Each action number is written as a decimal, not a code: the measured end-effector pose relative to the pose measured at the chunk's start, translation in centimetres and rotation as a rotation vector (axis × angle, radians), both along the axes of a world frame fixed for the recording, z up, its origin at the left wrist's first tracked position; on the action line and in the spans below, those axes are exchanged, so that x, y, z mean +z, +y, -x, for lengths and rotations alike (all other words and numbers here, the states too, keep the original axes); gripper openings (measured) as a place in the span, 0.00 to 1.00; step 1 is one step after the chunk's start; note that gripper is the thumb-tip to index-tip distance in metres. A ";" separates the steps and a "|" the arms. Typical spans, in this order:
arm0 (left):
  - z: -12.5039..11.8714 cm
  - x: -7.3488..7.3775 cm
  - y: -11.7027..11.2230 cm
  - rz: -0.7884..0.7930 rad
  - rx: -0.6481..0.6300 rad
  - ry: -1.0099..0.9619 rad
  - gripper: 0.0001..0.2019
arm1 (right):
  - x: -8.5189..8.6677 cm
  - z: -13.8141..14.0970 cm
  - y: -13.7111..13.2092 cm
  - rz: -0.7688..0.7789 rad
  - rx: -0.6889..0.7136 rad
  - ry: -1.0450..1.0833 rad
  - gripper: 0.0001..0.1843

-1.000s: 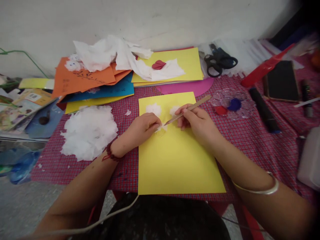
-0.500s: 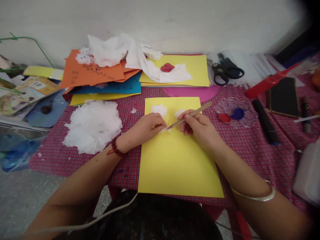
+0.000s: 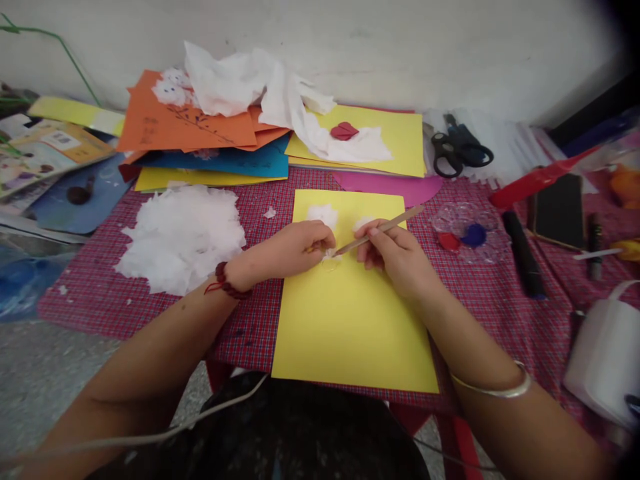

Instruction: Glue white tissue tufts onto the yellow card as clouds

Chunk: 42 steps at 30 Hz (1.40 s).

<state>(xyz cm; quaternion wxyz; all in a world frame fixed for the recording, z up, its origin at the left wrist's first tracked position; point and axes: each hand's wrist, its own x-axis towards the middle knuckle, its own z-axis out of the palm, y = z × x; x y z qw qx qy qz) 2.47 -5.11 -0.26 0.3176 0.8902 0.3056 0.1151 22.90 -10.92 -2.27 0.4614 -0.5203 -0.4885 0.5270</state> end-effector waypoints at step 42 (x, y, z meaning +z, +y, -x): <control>2.6 3.6 0.6 0.132 0.273 -0.314 0.07 | -0.6 -0.9 0.4 0.079 -0.157 0.197 0.09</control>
